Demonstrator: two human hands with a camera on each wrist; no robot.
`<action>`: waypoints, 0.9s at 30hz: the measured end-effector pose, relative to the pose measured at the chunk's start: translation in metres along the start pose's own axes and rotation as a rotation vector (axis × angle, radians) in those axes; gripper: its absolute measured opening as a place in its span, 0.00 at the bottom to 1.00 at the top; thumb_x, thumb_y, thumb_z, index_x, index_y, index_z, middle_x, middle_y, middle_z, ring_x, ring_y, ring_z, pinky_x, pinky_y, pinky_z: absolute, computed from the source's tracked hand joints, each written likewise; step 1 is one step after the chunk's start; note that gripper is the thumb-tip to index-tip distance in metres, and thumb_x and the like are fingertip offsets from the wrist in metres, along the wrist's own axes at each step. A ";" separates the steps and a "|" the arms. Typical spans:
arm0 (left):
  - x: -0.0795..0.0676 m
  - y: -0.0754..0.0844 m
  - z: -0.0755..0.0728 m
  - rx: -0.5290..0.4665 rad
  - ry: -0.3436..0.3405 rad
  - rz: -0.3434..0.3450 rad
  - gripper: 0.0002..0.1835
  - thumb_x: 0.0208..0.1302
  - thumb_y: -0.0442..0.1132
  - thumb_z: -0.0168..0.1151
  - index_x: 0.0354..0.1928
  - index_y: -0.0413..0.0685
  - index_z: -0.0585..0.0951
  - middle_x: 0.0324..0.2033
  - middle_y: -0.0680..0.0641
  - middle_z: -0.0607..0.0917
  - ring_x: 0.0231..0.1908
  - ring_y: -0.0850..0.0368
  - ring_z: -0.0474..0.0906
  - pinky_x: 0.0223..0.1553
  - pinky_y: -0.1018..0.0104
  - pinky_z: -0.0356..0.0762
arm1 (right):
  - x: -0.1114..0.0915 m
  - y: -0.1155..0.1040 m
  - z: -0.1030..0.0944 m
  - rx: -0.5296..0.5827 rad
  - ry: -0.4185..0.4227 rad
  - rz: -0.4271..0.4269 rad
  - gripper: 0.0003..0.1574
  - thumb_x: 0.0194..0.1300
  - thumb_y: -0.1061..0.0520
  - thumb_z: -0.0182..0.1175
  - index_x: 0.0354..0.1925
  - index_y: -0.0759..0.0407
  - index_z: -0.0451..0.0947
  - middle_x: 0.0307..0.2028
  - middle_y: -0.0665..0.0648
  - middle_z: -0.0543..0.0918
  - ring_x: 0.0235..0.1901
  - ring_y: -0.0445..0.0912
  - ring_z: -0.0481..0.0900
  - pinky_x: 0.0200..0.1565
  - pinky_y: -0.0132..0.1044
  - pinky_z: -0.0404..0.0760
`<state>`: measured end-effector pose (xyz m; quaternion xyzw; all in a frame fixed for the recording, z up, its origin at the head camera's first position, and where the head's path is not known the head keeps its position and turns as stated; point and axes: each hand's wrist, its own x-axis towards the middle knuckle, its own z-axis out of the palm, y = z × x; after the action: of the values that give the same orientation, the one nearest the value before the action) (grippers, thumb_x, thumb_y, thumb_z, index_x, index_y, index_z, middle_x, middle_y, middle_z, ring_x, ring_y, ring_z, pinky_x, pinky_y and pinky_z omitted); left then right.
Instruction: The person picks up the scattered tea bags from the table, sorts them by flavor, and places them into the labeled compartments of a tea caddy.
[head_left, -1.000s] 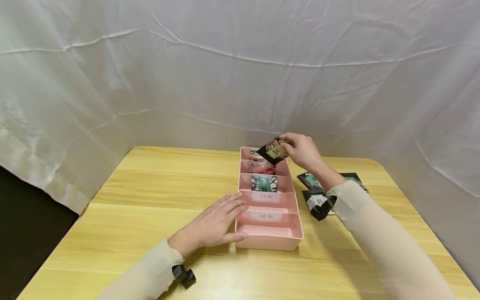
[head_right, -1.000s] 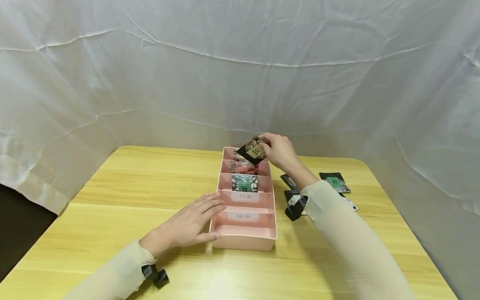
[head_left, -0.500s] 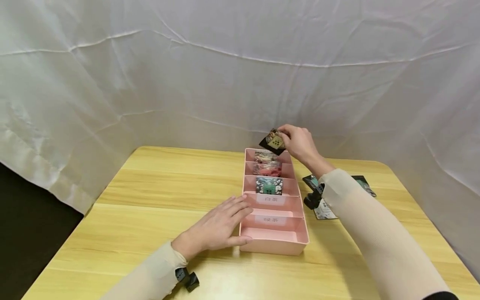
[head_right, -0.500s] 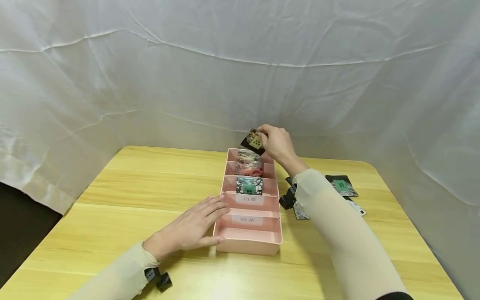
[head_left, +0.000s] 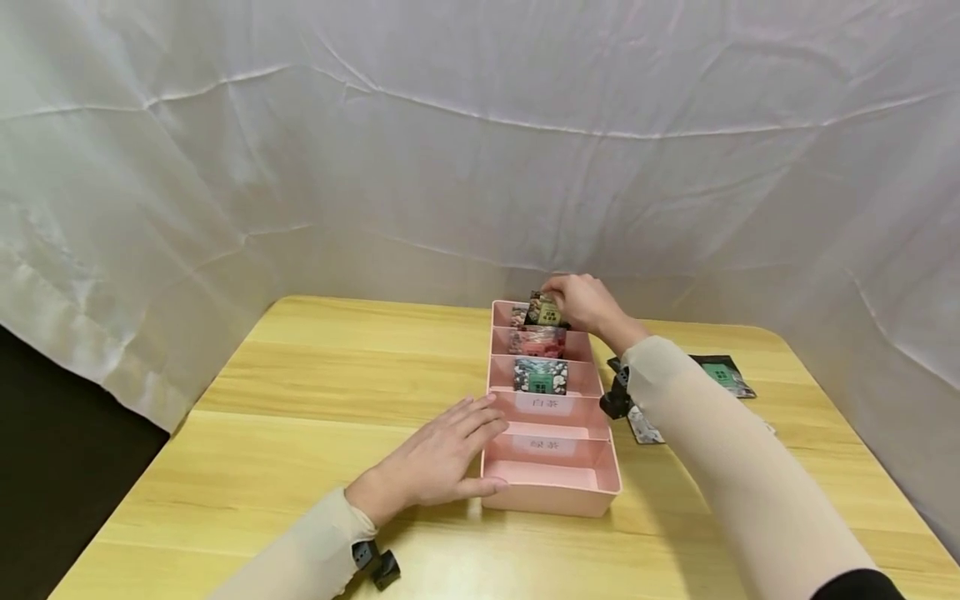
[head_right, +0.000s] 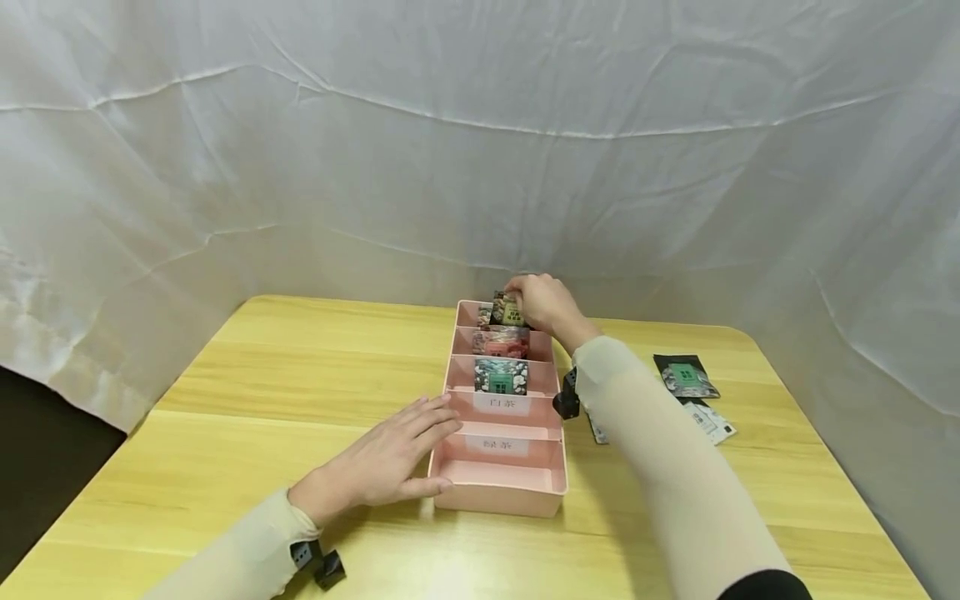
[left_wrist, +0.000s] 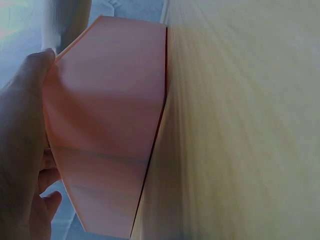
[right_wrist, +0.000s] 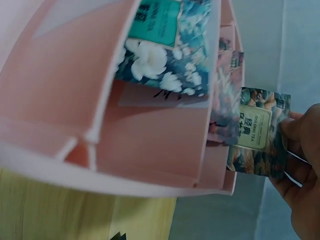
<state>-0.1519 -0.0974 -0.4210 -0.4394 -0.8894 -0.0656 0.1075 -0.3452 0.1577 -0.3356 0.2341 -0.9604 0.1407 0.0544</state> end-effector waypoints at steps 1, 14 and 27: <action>0.000 0.000 0.000 -0.001 0.000 -0.001 0.44 0.69 0.71 0.36 0.69 0.42 0.67 0.69 0.41 0.66 0.74 0.48 0.48 0.72 0.51 0.48 | 0.000 0.001 0.001 0.002 -0.012 -0.002 0.18 0.75 0.59 0.49 0.55 0.58 0.81 0.53 0.61 0.83 0.50 0.57 0.80 0.52 0.54 0.78; 0.000 -0.001 0.002 -0.014 0.015 0.017 0.44 0.69 0.71 0.36 0.69 0.41 0.67 0.69 0.41 0.67 0.73 0.46 0.50 0.72 0.50 0.50 | -0.001 0.010 0.011 0.033 -0.076 0.017 0.14 0.72 0.58 0.55 0.49 0.57 0.84 0.47 0.58 0.85 0.47 0.53 0.81 0.50 0.51 0.79; 0.001 -0.006 0.001 -0.002 0.021 0.034 0.44 0.69 0.71 0.35 0.69 0.40 0.67 0.68 0.41 0.67 0.73 0.46 0.50 0.72 0.51 0.49 | -0.016 0.014 0.000 0.010 -0.012 0.001 0.15 0.72 0.56 0.56 0.51 0.57 0.84 0.47 0.58 0.85 0.47 0.54 0.81 0.50 0.52 0.79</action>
<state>-0.1570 -0.1001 -0.4223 -0.4540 -0.8805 -0.0693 0.1176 -0.3381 0.1766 -0.3419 0.2349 -0.9601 0.1440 0.0475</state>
